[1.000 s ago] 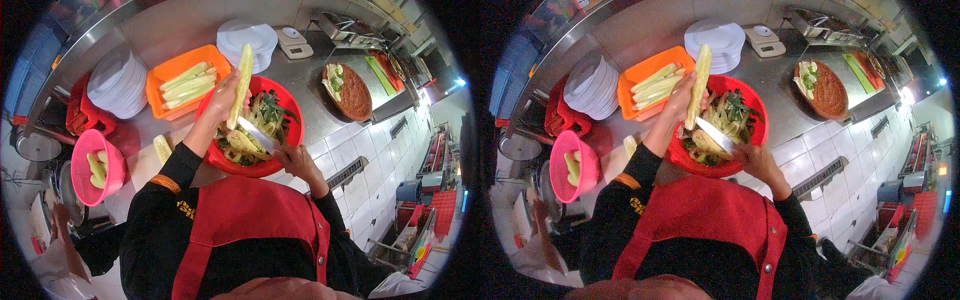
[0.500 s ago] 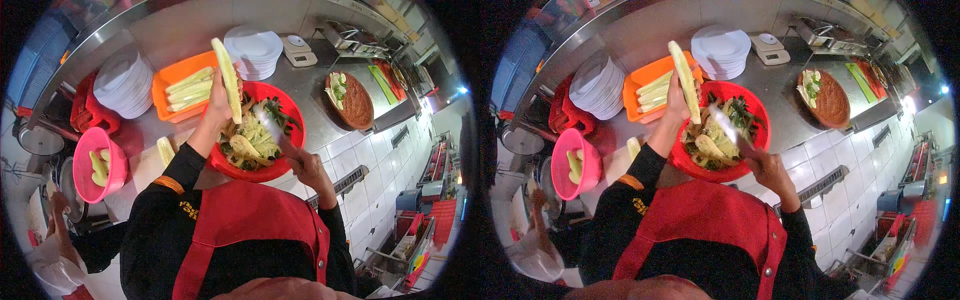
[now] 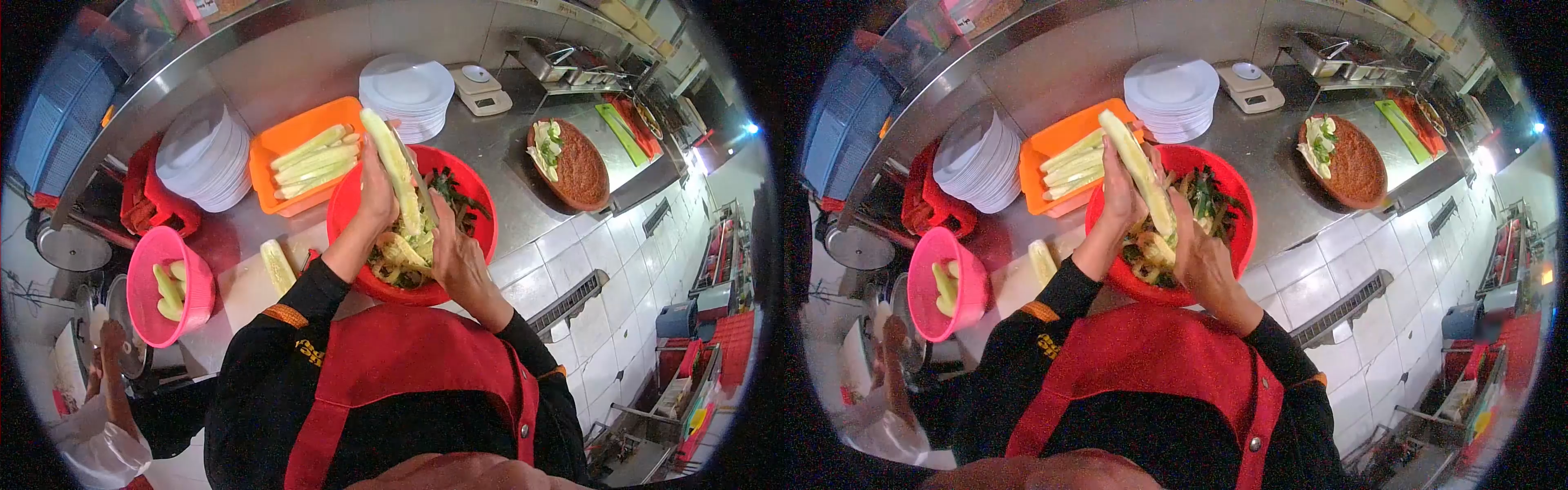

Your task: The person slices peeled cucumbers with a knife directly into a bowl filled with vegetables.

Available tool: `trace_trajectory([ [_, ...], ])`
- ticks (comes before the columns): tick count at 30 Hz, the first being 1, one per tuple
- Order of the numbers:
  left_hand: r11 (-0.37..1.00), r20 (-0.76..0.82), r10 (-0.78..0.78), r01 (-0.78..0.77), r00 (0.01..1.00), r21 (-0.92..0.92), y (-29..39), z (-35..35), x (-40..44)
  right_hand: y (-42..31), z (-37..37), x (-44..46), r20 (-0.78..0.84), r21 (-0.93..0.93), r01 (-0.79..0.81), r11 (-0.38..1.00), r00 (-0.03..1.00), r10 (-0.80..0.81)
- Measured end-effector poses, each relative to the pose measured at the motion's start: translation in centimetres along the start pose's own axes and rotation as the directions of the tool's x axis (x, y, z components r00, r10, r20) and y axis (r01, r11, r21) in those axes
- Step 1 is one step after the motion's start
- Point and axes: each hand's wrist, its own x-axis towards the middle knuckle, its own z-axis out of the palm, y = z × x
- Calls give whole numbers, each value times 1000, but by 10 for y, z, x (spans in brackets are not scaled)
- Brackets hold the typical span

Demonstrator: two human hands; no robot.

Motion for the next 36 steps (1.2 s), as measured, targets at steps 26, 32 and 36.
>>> trace_trajectory([
  [26, 796, -43, 284, -210, 958, 567, -35, -24, 1, -14, -6, 5, 104, 16, -31, 999, 994, 30],
  [32, 966, -177, 140, -96, 974, 238, -16, -10, 7, -12, 3, -4, 103, 33, 45, 998, 994, -48],
  [36, 976, -172, 117, -81, 978, 203, -10, -10, 7, -12, 6, -7, 210, -161, -10, 987, 977, 44],
])
